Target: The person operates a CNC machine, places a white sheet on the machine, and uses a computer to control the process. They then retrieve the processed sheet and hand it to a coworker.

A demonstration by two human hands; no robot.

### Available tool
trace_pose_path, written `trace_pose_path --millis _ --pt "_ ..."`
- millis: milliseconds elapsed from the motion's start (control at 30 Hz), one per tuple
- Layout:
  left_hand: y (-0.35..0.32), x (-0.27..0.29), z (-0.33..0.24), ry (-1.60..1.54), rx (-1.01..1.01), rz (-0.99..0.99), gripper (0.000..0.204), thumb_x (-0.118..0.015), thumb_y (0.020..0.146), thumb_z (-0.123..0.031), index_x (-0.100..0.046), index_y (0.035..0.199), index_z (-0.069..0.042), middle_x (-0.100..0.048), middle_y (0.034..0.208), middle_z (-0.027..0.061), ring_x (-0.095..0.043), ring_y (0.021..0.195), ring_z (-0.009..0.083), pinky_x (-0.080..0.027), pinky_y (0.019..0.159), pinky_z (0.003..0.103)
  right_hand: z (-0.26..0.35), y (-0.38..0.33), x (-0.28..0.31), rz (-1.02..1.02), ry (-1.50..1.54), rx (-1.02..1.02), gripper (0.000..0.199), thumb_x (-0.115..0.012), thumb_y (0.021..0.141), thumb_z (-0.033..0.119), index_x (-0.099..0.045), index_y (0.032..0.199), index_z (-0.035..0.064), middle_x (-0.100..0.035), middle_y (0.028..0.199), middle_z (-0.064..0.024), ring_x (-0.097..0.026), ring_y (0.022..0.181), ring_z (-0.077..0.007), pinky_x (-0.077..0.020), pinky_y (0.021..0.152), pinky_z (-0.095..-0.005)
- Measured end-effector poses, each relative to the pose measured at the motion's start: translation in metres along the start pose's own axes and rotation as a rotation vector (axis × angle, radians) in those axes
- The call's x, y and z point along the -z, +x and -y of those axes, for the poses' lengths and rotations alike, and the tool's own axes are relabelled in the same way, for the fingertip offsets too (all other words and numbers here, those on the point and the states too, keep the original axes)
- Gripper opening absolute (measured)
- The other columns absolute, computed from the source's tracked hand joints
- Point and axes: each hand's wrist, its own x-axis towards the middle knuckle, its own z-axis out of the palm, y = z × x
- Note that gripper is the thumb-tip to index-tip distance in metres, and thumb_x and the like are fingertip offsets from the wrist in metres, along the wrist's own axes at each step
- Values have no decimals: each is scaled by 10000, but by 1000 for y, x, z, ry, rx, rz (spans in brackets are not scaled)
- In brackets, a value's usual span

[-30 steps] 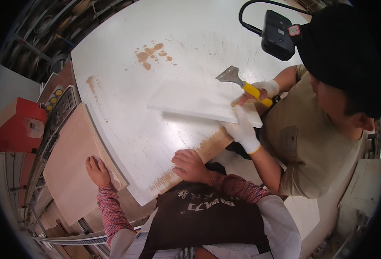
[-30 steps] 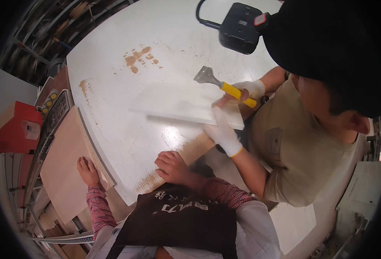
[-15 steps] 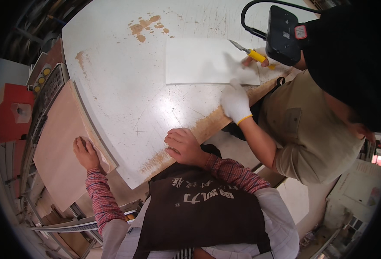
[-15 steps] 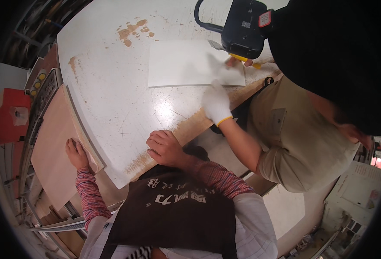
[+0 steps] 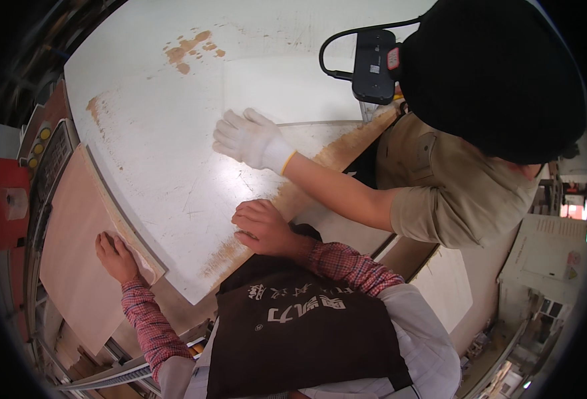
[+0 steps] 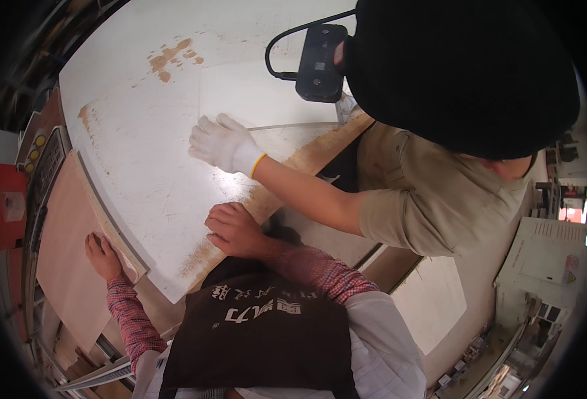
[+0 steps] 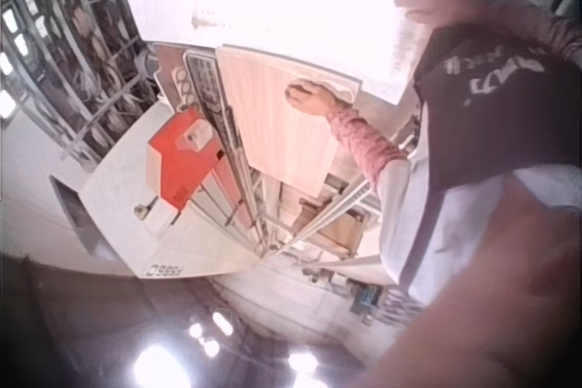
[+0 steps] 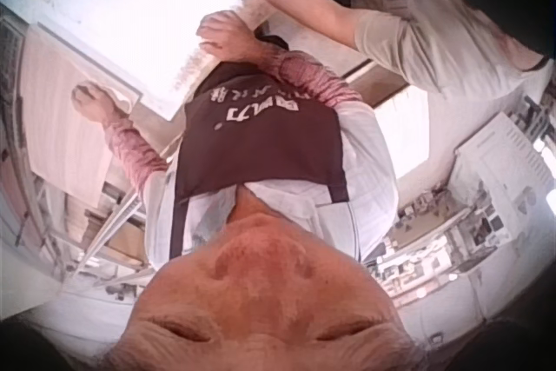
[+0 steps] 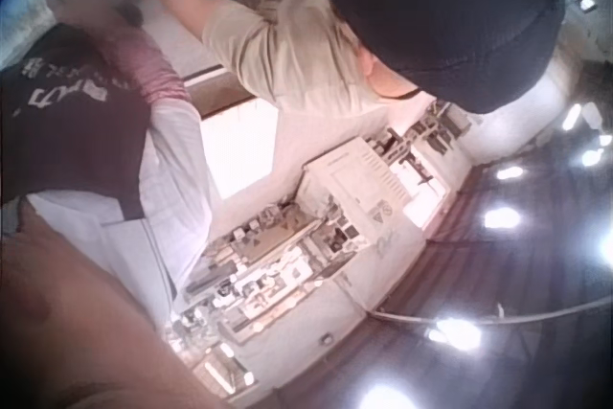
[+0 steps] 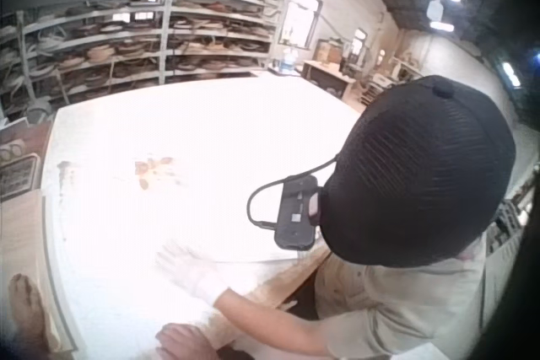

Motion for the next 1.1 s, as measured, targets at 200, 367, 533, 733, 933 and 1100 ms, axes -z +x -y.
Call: trace_pose_path --millis 200,367,533,733,933,1100 --pt "1 -4 9 16 -37 0 439 -515 1012 -260 -550 1349 20 -488 1441 234 -464 1312 396 -370 1114 446 2 0 0 -16 -20 -6 219 -710 805 154 -620 980 58 -611 1019 -87 -583 1067 -261 -425 916 -392" --pt "0 -5 13 2 -48 -1 447 -516 1015 -277 -544 1361 5 -501 1434 228 -473 1306 398 -381 1108 440 3 1 -1 -34 -35 -5 214 -708 806 158 -618 973 58 -612 1011 -83 -582 1061 -259 -427 916 -390" --pt "0 -7 15 -4 -59 -11 447 -520 1016 -282 -545 1362 0 -503 1433 224 -472 1309 395 -380 1109 441 4 1 0 -36 -35 -7 217 -716 794 157 -622 965 61 -617 1006 -79 -586 1060 -254 -430 912 -388" --pt "-1 -7 15 -1 -66 -26 437 -534 1006 -259 -552 1348 12 -509 1416 236 -482 1289 405 -387 1096 452 3 2 -3 -43 -35 -7 217 -726 779 150 -625 951 64 -618 1000 -71 -589 1053 -252 -430 901 -395" --pt "0 -2 5 0 -58 -28 427 -544 995 -243 -555 1334 15 -514 1408 242 -491 1276 411 -394 1087 457 1 2 -2 -20 -24 -11 208 -723 783 145 -627 951 67 -618 989 -66 -592 1047 -251 -429 893 -401" --pt "0 -2 4 3 -45 -12 432 -528 1010 -259 -545 1353 3 -514 1413 227 -482 1289 395 -388 1095 442 0 1 -2 -16 -24 -9 198 -719 793 143 -630 952 66 -628 983 -62 -600 1046 -253 -431 890 -397"
